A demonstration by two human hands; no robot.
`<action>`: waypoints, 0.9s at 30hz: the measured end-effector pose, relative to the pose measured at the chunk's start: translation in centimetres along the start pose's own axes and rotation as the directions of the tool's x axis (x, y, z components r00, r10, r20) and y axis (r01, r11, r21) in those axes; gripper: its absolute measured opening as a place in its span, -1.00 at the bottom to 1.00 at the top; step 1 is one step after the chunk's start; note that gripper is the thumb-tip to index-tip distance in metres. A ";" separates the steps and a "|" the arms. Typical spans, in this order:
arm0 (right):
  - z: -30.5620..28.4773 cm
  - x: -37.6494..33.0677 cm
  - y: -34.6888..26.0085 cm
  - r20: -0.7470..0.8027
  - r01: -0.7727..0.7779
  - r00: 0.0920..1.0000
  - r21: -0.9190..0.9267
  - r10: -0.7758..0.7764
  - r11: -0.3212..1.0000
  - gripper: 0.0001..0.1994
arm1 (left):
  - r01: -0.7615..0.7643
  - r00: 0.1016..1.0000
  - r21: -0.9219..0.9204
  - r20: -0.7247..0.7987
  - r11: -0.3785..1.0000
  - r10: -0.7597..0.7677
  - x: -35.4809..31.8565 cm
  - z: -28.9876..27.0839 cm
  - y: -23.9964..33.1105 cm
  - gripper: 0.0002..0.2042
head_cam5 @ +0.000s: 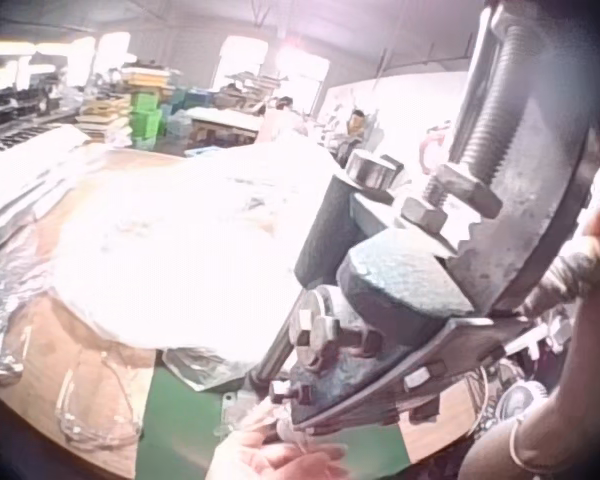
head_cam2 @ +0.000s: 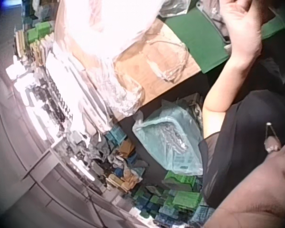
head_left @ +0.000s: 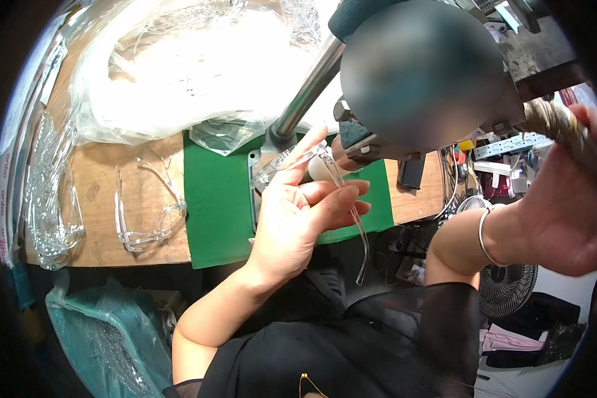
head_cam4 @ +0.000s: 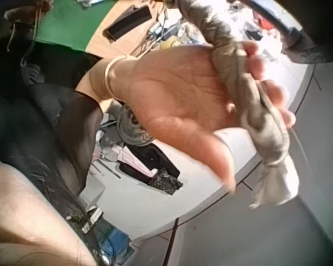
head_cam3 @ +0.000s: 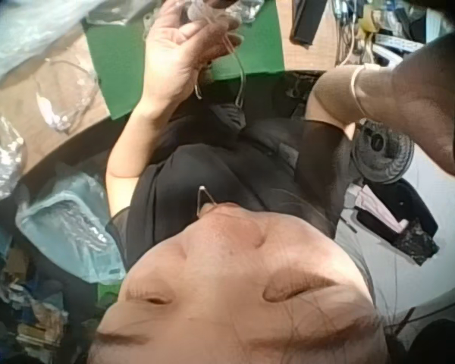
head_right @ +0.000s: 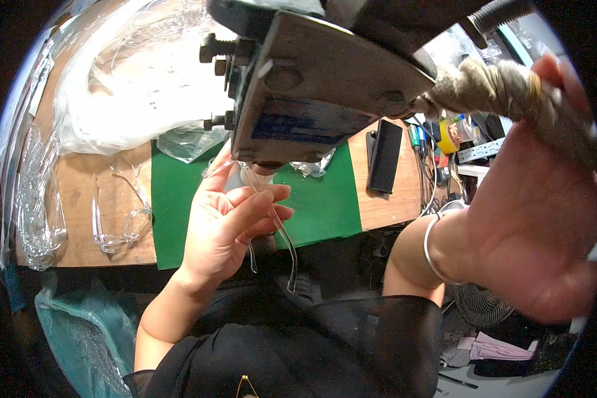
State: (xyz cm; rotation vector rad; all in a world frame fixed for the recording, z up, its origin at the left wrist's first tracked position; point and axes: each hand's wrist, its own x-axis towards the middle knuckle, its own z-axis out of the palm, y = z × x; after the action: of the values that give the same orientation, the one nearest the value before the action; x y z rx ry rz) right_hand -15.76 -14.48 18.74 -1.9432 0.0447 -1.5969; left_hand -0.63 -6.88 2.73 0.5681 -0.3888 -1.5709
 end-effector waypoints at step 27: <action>-1.2 -17.2 8.8 0.015 -0.492 0.768 -0.626 0.641 0.605 -0.95 | -0.412 0.908 0.254 0.034 0.875 0.418 -3.5 -3.4 0.7 -0.72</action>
State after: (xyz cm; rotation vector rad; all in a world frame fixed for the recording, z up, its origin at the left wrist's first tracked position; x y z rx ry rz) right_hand -18.45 -15.28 -0.42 -2.2291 1.0935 -0.9430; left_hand 1.97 -3.16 0.75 0.6501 -0.6593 -1.1040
